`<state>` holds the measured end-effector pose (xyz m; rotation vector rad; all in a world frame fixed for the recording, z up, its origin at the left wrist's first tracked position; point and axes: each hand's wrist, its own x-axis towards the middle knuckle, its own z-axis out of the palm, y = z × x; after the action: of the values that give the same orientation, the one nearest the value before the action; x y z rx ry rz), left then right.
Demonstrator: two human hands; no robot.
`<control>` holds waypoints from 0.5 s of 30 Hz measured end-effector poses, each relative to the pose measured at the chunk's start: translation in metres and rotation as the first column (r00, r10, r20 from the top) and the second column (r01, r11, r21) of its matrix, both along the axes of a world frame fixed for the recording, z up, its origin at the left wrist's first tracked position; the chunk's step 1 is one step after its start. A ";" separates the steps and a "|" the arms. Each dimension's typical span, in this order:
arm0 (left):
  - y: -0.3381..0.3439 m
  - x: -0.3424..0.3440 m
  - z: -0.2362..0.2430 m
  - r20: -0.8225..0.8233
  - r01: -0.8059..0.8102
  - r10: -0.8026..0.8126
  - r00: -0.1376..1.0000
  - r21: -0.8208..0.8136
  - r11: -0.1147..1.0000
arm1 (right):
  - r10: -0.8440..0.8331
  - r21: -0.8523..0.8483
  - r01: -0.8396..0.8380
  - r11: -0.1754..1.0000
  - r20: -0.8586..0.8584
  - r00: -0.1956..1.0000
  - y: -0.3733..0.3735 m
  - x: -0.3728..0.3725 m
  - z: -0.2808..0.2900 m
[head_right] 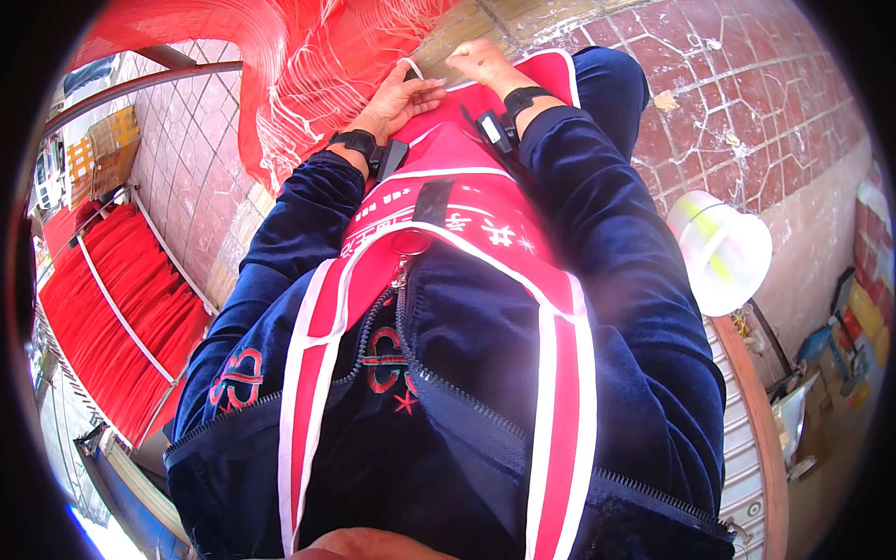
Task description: The person sits on a tiled floor and repeatedly ties knots in a red fishing net using both hands. The hands pull and tighten the white netting threads to secure the mesh. No tools are used, and the net remains in the person's lap throughout the clip.
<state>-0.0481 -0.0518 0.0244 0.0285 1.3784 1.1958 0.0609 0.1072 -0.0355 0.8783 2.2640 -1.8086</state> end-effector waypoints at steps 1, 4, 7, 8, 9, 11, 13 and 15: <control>0.000 0.000 -0.001 0.014 -0.004 0.004 1.000 0.015 1.000 | 0.010 -0.159 -0.020 0.987 -0.060 0.998 -0.003 -0.001 0.003; -0.001 0.000 -0.001 0.021 -0.004 0.004 1.000 0.023 1.000 | 0.135 -0.146 -0.140 0.979 -0.042 0.990 -0.012 -0.005 0.009; -0.001 0.000 0.000 0.008 0.034 -0.034 0.999 0.021 0.999 | 0.030 -0.307 -0.047 0.950 -0.060 0.998 -0.018 -0.007 0.011; 0.000 0.001 0.000 0.007 0.046 -0.046 0.999 0.019 0.999 | 0.017 -0.348 -0.053 0.936 -0.106 0.994 -0.018 -0.008 0.011; 0.001 0.001 0.000 0.006 0.058 -0.058 0.998 0.018 0.998 | 0.000 -0.382 -0.039 0.923 -0.103 0.995 -0.019 -0.007 0.012; 0.001 0.001 0.001 0.025 0.054 -0.055 0.998 0.045 0.998 | 0.003 -0.410 -0.043 0.911 -0.097 0.995 -0.019 -0.007 0.011; 0.001 0.002 0.001 0.042 0.040 -0.043 0.998 0.053 0.998 | 0.042 -0.400 -0.073 0.914 -0.085 0.995 -0.018 -0.008 0.010; 0.000 0.003 0.001 0.054 0.020 -0.023 0.998 0.047 0.999 | 0.040 -0.432 -0.083 0.898 -0.108 0.993 -0.018 -0.008 0.009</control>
<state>-0.0453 -0.0518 0.0249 0.0430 1.2991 1.2027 0.0533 0.0892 -0.0269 0.6394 1.7856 -2.2405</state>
